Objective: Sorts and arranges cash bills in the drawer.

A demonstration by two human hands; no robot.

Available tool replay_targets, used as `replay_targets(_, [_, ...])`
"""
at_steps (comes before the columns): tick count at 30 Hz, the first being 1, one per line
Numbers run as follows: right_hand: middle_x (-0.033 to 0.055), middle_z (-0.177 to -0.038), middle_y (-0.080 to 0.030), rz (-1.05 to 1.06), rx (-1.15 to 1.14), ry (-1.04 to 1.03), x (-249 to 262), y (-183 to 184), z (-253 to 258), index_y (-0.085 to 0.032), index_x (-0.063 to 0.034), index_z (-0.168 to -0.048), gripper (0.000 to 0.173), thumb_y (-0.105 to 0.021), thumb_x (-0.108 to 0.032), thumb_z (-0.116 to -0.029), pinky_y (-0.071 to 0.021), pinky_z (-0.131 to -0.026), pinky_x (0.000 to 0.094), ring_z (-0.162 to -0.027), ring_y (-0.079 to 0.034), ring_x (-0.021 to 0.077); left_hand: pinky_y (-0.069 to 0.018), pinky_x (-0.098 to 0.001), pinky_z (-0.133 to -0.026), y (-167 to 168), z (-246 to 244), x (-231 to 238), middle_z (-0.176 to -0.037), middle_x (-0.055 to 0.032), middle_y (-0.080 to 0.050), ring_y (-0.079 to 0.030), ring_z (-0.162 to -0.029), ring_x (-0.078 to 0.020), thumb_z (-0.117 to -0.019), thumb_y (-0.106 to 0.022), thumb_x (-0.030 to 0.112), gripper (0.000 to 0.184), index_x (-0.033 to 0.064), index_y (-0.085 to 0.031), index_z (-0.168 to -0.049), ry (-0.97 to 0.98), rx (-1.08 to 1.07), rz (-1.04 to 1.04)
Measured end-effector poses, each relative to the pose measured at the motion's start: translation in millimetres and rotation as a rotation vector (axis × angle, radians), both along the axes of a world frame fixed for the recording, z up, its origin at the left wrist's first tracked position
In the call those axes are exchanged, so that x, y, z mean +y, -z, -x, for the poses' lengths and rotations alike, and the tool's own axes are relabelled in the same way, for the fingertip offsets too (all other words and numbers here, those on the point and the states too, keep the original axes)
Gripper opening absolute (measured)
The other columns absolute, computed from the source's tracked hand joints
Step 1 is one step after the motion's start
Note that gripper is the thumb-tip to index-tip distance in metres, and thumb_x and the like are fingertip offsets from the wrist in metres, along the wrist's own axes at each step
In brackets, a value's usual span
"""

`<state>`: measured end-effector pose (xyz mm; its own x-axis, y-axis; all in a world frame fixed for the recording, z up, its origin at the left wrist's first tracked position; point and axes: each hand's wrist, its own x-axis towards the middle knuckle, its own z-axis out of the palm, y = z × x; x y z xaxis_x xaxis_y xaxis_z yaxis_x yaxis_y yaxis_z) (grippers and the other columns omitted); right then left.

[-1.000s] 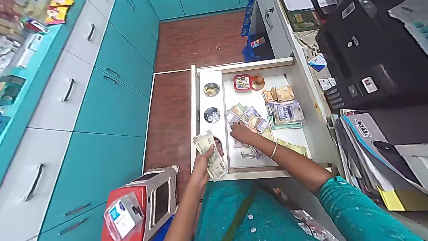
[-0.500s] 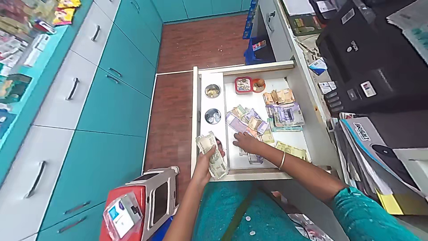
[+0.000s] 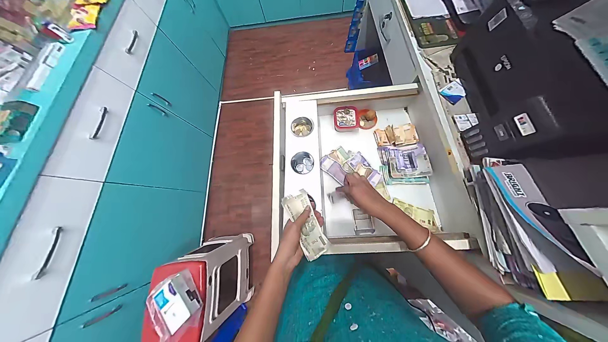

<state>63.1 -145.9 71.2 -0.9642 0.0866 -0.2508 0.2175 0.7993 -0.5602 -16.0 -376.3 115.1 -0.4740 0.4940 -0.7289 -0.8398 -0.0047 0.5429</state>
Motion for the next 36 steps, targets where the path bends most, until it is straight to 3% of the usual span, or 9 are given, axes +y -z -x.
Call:
replay_targets(3, [0.0223, -0.106, -0.071, -0.047, 0.23, 0.242, -13, -20, -11, -0.066, -0.0027, -0.134, 0.034, -0.052, -0.008, -0.1033, -0.05, -0.091, 0.0563, -0.1, -0.068, 0.0422, -0.0612, -0.0354, -0.084, 0, -12, 11, -0.096, -0.0112, -0.073, -0.074, -0.086, -0.0196, -0.112, -0.037, 0.025, 0.036, -0.0016, -0.054, -0.13, 0.064, -0.051, -0.054])
replay_targets(5, [0.0167, -0.093, -0.073, -0.093, 0.453, 0.351, -31, -23, -19, -0.073, -0.0008, -0.109, 0.019, -0.059, -0.01, -0.0997, -0.0544, -0.084, 0.0515, -0.09, -0.07, 0.0372, -0.0612, -0.0355, -0.085, 1, -18, 19, -0.1, -0.0112, -0.073, -0.074, -0.09, -0.0199, -0.1124, -0.035, 0.029, 0.039, -0.0003, -0.053, -0.131, 0.081, -0.115, -0.099])
replay_targets(11, [0.0064, -0.113, -0.075, -0.133, 0.635, 0.033, -89, -30, -58, -0.067, -0.0103, -0.094, 0.015, -0.057, 0.001, -0.0927, -0.0515, -0.084, 0.0465, -0.109, -0.068, 0.0299, -0.0613, -0.0341, -0.079, 3, -21, 30, -0.101, -0.0114, -0.073, -0.073, -0.092, -0.0198, -0.1121, -0.017, 0.034, 0.051, 0.0034, -0.056, -0.122, -0.066, -0.233, -0.173])
replay_targets(14, [0.0053, -0.098, -0.074, -0.201, 0.588, -0.068, -98, -28, -67, -0.064, -0.0133, -0.09, 0.014, -0.059, 0.0, -0.0884, -0.0507, -0.081, 0.0471, -0.101, -0.068, 0.0294, -0.0616, -0.0366, -0.083, 6, -12, 23, -0.105, -0.0149, -0.075, -0.074, -0.096, -0.0234, -0.1094, -0.028, 0.025, 0.039, 0.0014, -0.053, -0.127, -0.026, -0.181, -0.2])
replay_targets(18, [0.0271, -0.15, -0.049, -0.023, 0.211, -0.17, -102, -47, -65, -0.066, -0.0032, -0.101, 0.015, -0.064, 0.004, -0.0876, -0.0456, -0.097, 0.0647, -0.14, -0.046, 0.0469, -0.0606, -0.0356, -0.085, 4, -21, 19, -0.109, -0.0128, -0.071, -0.072, -0.097, -0.0183, -0.1122, -0.026, 0.039, 0.052, 0.0004, -0.049, -0.138, 0.112, 0.026, -0.017])
replay_targets(22, [0.031, -0.162, -0.026, 0.159, -0.027, -0.273, -95, -63, -53, -0.064, -0.0008, -0.109, 0.017, -0.064, -0.003, -0.0923, -0.0326, -0.107, 0.0696, -0.151, -0.023, 0.0498, -0.0585, -0.0282, -0.087, 8, -29, 17, -0.115, -0.0091, -0.067, -0.069, -0.098, -0.0099, -0.1108, -0.025, 0.027, 0.046, -0.0036, -0.041, -0.141, 0.169, 0.266, -0.002])
replay_targets(24, [0.0279, -0.156, -0.042, 0.42, 0.032, -0.237, -75, -60, -50, -0.067, 0.0024, -0.102, 0.02, -0.065, -0.017, -0.0975, -0.029, -0.11, 0.0679, -0.15, -0.031, 0.0445, -0.0589, -0.0276, -0.083, 6, -28, 17, -0.113, -0.0091, -0.068, -0.069, -0.093, -0.0095, -0.1094, -0.041, 0.017, 0.036, -0.0039, -0.047, -0.138, 0.146, 0.264, 0.047])
replay_targets(27, [0.0171, -0.117, -0.072, 0.454, 0.153, -0.099, -30, -23, -42, -0.073, 0.0004, -0.109, 0.025, -0.058, -0.019, -0.103, -0.0481, -0.102, 0.053, -0.117, -0.065, 0.0334, -0.0614, -0.0321, -0.08, 7, -24, 13, -0.105, -0.0119, -0.073, -0.073, -0.085, -0.0161, -0.1081, -0.043, 0.008, 0.032, -0.0044, -0.05, -0.137, 0.184, 0.177, 0.084])
replay_targets(36, [0.032, -0.123, -0.059, -0.169, -0.24, -0.664, -16, 61, -46, -0.062, -0.0042, -0.131, 0.037, -0.053, 0.008, -0.0974, -0.0426, -0.096, 0.0683, -0.119, -0.055, 0.0532, -0.0613, -0.0343, -0.081, 6, -12, 10, -0.101, -0.0128, -0.073, -0.073, -0.085, -0.019, -0.107, -0.043, 0.004, 0.032, -0.0047, -0.049, -0.138, 0.114, 0.133, 0.034])
